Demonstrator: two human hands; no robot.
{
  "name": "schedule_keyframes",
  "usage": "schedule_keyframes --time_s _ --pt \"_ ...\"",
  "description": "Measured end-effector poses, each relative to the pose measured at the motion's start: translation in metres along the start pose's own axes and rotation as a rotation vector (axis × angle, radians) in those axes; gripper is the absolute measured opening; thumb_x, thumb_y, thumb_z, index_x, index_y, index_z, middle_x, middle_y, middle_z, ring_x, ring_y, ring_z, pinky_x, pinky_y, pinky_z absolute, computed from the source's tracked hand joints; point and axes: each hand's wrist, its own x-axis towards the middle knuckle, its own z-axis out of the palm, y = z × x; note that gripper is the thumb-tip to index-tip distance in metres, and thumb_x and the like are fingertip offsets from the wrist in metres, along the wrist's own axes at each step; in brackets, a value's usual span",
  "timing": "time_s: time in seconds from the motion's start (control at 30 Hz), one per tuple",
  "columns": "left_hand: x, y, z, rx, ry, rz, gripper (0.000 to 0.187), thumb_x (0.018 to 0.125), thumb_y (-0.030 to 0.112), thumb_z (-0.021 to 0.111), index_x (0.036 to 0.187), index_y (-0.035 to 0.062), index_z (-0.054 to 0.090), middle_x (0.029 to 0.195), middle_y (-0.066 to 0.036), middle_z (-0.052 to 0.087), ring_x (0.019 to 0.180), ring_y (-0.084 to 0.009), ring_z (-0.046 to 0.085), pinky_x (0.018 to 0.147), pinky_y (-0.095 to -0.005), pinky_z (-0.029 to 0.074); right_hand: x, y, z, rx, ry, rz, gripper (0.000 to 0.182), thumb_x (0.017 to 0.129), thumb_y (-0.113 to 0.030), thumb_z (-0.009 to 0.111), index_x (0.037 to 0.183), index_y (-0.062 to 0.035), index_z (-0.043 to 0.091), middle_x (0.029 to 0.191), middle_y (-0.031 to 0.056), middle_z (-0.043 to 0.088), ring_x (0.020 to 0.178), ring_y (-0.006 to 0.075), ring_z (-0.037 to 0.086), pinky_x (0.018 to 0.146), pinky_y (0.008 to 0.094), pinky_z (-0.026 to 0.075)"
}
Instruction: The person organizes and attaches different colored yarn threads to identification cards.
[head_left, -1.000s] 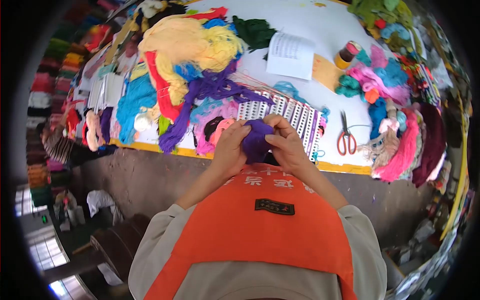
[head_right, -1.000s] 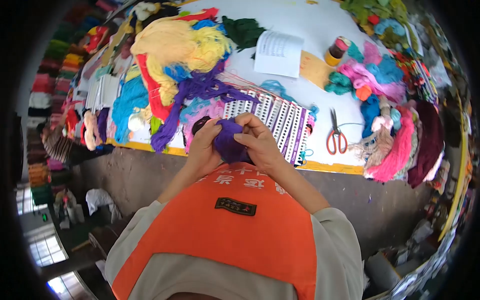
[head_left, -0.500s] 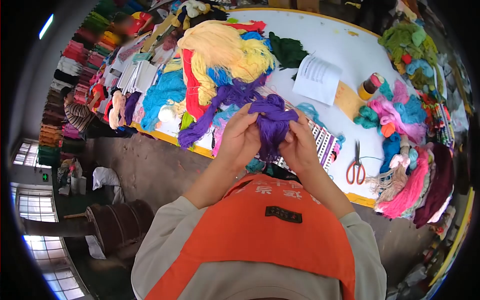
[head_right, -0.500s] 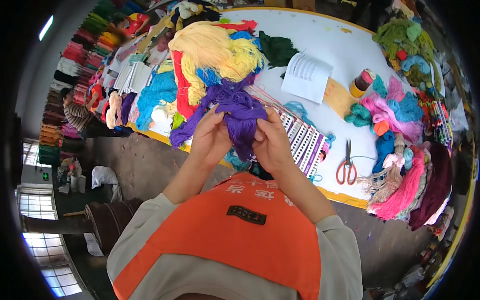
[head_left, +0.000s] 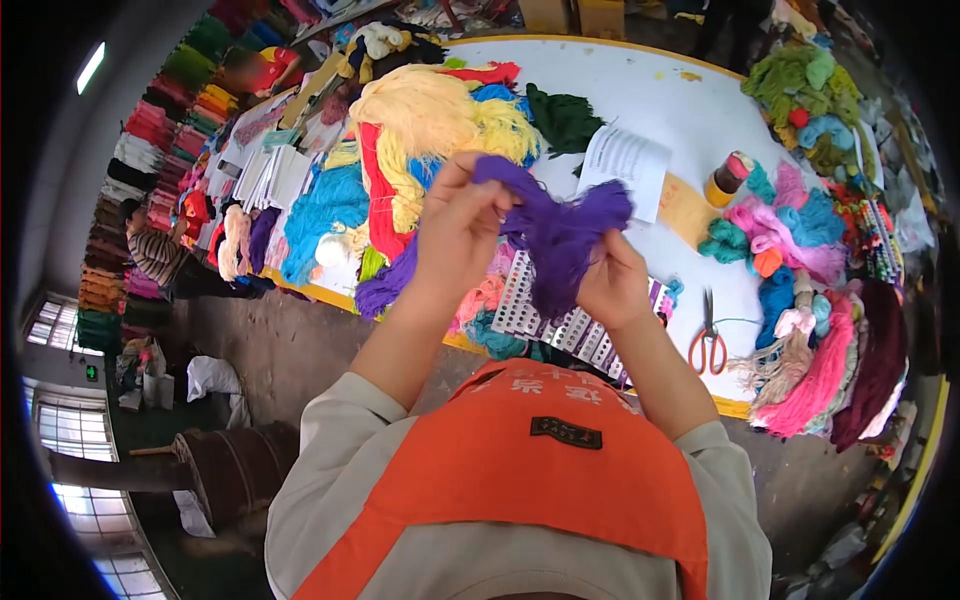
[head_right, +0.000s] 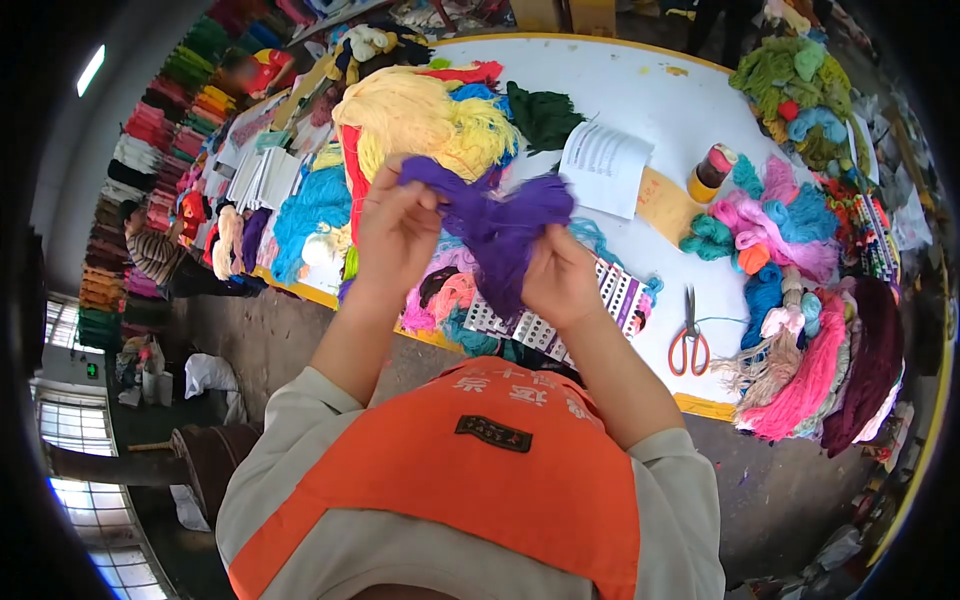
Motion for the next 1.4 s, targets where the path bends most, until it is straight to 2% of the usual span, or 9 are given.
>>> schedule_keyframes --time_s 0.17,0.37,0.57,0.63,0.67,0.9,1.1,1.23,1.4 --pt "0.022 0.029 0.017 0.622 -0.139 -0.071 0.017 0.087 0.0 0.058 0.103 -0.0025 0.062 0.081 -0.005 0.065 0.065 -0.0111 0.058 0.061 -0.0254 0.048 0.02 -0.053 -0.025 -1.153 0.18 -0.37 0.061 0.065 0.014 0.043 0.122 -0.0016 0.055 0.123 0.0078 0.058 0.124 0.0201 0.049 0.107 0.0329 0.037" --pt "0.033 0.01 0.024 1.174 -0.29 -0.143 0.016 0.083 0.011 0.068 0.098 0.0052 0.067 0.073 -0.003 0.065 0.06 -0.0045 0.057 0.05 -0.0193 0.042 0.013 -0.042 0.05 -1.413 -0.165 -0.192 0.033 0.089 -0.006 0.055 0.121 -0.0025 0.055 0.098 0.0027 0.061 0.091 0.0102 0.057 0.085 0.0248 0.046" --pt "0.053 0.045 -0.016 0.843 -0.793 -1.004 0.039 0.09 0.033 0.065 0.103 -0.0036 0.064 0.068 -0.008 0.066 0.044 -0.0095 0.051 0.039 -0.0237 0.036 0.023 -0.079 0.032 -0.952 -0.092 -0.421 0.024 0.092 -0.004 0.048 0.114 -0.0016 0.056 0.07 0.0004 0.05 0.065 0.0107 0.048 0.071 0.0267 0.044" --pt "0.031 0.052 -0.013 0.714 -0.378 -0.652 0.044 0.092 0.037 0.063 0.101 -0.0056 0.063 0.058 -0.005 0.06 0.04 -0.0091 0.046 0.038 -0.0229 0.033 0.024 -0.09 0.007 -1.052 -0.091 -0.345 0.017 0.095 -0.01 0.052 0.11 -0.0043 0.058 0.071 -0.0023 0.049 0.064 0.0075 0.046 0.069 0.024 0.042" --pt "0.062 0.054 -0.054 0.309 -0.718 -0.732 0.044 0.095 0.038 0.059 0.105 -0.0051 0.06 0.049 0.0 0.049 0.037 -0.0064 0.039 0.036 -0.0223 0.028 0.024 -0.092 -0.009 -1.216 -0.031 -0.311 0.016 0.094 -0.013 0.057 0.107 -0.0049 0.06 0.072 -0.0033 0.05 0.066 0.0063 0.046 0.067 0.0227 0.042" --pt "0.089 0.114 -0.018 -0.195 -0.543 -0.494 0.029 0.106 0.024 0.036 0.098 0.0009 0.052 0.055 0.003 0.046 0.035 -0.0047 0.039 0.035 -0.0148 0.037 0.003 -0.085 -0.14 -1.45 0.226 -0.201 0.012 0.094 -0.015 0.062 0.101 -0.005 0.061 0.074 -0.0045 0.055 0.067 0.0053 0.047 0.063 0.021 0.04" --pt "0.096 0.143 -0.023 -0.167 -0.376 -0.292 0.018 0.089 -0.01 0.05 0.105 -0.003 0.046 0.072 -0.005 0.048 0.047 -0.0095 0.044 0.042 -0.0211 0.036 -0.039 -0.097 -0.224 -1.844 0.424 -0.306 0.015 0.091 -0.012 0.062 0.104 -0.0052 0.057 0.083 0.0198 0.064 0.075 0.0345 0.063 0.068 0.0385 0.048" --pt "0.106 0.194 -0.05 -0.14 -0.29 -0.078 0.022 0.104 0.012 0.034 0.114 -0.0019 0.048 0.076 -0.005 0.046 0.047 -0.0064 0.036 0.042 -0.0201 0.033 -0.09 -0.118 -0.283 -1.938 0.885 -0.406 0.017 0.092 -0.019 0.057 0.101 -0.0042 0.059 0.079 0.0206 0.065 0.076 0.0382 0.064 0.068 0.0477 0.048" --pt "0.063 0.167 -0.074 0.25 -0.075 -0.1 0.069 0.098 0.025 0.057 0.149 -0.0052 0.022 0.134 -0.02 0.052 0.105 -0.0223 0.056 0.092 -0.032 0.046 -0.177 -0.121 -0.313 -2.295 1.52 -0.129 0.027 0.084 -0.017 0.065 0.11 -0.0151 0.059 0.117 0.014 0.054 0.11 0.0354 0.054 0.083 0.0482 0.048"
